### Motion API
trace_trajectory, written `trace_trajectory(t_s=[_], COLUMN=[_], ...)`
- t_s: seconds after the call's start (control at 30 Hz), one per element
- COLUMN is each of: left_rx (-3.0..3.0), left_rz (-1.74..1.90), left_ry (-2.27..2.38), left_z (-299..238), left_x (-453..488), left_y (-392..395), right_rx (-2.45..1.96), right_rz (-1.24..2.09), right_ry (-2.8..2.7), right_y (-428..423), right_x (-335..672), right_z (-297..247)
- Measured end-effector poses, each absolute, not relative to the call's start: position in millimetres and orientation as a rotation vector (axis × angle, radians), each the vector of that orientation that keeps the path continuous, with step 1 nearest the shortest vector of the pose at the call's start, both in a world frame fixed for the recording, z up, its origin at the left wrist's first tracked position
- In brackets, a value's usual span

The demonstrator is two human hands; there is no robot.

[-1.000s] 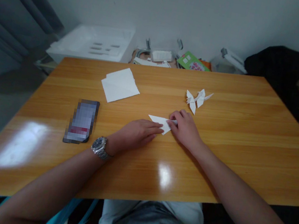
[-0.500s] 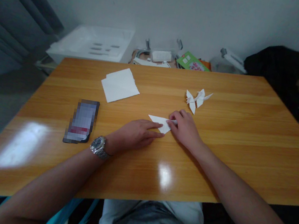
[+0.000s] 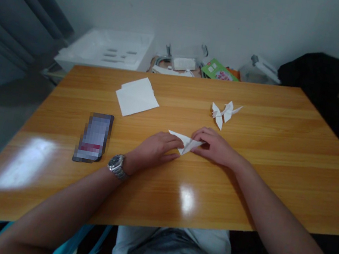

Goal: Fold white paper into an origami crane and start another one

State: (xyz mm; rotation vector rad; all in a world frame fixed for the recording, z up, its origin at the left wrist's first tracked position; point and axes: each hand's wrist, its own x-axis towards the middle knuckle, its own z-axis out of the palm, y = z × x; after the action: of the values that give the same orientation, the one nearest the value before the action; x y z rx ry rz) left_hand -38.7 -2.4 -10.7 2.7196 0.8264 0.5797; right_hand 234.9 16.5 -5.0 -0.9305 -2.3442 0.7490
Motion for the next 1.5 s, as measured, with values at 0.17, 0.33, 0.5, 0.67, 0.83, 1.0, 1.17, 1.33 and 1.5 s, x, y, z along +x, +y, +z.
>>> trace_trajectory(t_s=[0.17, 0.33, 0.5, 0.67, 0.83, 1.0, 1.17, 1.33, 1.5], left_rx=[2.67, 2.482, 2.14, 1.919, 1.789, 1.732, 1.659, 1.614, 1.63], left_rz=[0.68, 0.94, 1.065, 1.111, 1.102, 1.12, 1.114, 1.085, 1.072], left_ry=[0.889, 0.969, 1.165, 1.17, 1.149, 1.103, 1.048, 1.047, 1.078], left_z=[-4, 4, 6, 8, 8, 9, 12, 13, 11], left_x=[-40, -37, -33, -29, -25, -24, -23, -23, -24], left_y=[-2, -8, -14, -16, -18, -19, -20, -21, -20], right_rx=[-1.078, -1.124, -1.085, -1.129, -1.095, -1.123, -1.108, -1.115, -1.116], right_rz=[1.008, 1.206, 1.335, 1.323, 1.386, 1.366, 1.363, 1.344, 1.346], right_ry=[-2.112, -1.837, -1.652, -1.605, -1.57, -1.607, -1.636, -1.655, -1.631], right_y=[7, 2, -3, -7, -9, -11, -10, -10, -11], right_x=[229, 224, 216, 210, 207, 206, 207, 207, 206], right_z=[0, 1, 2, 2, 4, 4, 3, 5, 8])
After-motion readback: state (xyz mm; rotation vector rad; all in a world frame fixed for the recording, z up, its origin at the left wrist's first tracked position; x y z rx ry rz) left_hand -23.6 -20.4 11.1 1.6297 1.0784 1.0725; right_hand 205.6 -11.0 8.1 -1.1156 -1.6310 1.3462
